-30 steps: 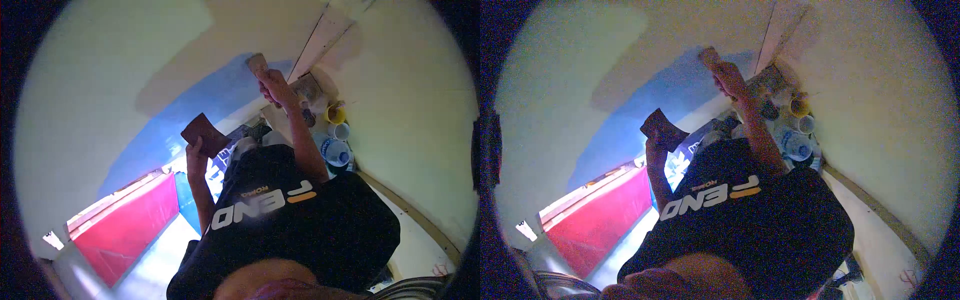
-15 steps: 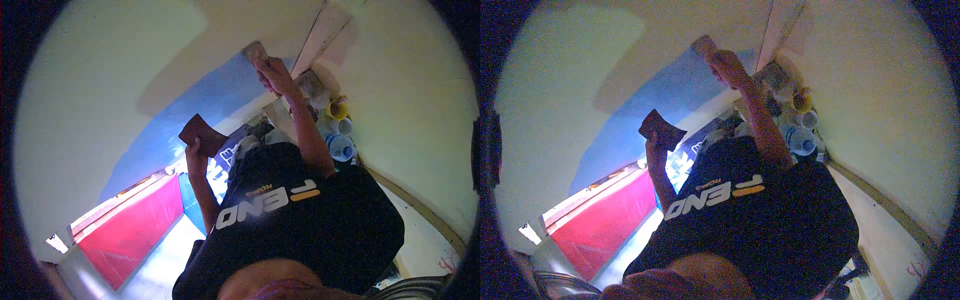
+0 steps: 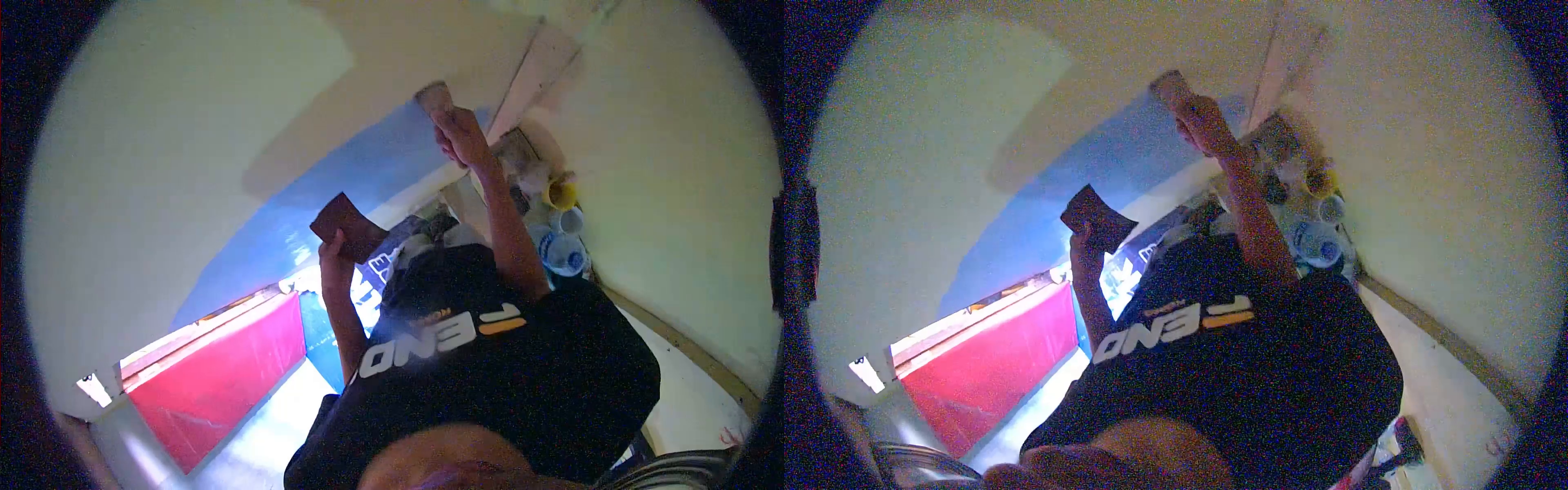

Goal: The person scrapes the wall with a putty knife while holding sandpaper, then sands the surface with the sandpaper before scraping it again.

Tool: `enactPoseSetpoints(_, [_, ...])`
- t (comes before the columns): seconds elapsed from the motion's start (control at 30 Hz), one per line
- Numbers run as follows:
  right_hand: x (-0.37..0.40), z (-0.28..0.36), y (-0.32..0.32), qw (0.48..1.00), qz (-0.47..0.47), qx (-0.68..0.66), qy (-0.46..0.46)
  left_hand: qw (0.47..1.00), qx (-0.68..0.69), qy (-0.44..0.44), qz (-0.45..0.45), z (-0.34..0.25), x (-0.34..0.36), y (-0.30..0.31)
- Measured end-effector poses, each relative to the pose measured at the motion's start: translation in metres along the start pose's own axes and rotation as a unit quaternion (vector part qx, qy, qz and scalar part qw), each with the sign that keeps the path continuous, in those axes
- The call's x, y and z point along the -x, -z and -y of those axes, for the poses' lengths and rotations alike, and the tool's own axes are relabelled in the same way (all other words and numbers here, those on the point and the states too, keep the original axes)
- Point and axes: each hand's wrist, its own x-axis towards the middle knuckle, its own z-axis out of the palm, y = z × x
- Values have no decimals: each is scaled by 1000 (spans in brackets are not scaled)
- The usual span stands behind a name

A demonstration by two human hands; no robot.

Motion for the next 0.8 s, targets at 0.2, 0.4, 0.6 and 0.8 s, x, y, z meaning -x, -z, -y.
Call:
enactPoseSetpoints(0.2, [-13, -20, 14, 1000, -1, 20, 4, 995, 95, 21, 19, -8, -6, -8])
enactPoseSetpoints(0.4, [-3, -7, -3, 999, -20, -18, -30, 992, 122, 17, 9, -14, -7, -19])
enactPoseSetpoints(0.6, [-4, -4, -8, 999, -15, -38, 5, 998, 32, 33, 43, -37, -2, -38])
enactPoseSetpoints(0.8, [-1, 8, -14, 997, -15, -77, 12, 995, 79, 18, 60, -26, -13, -34])
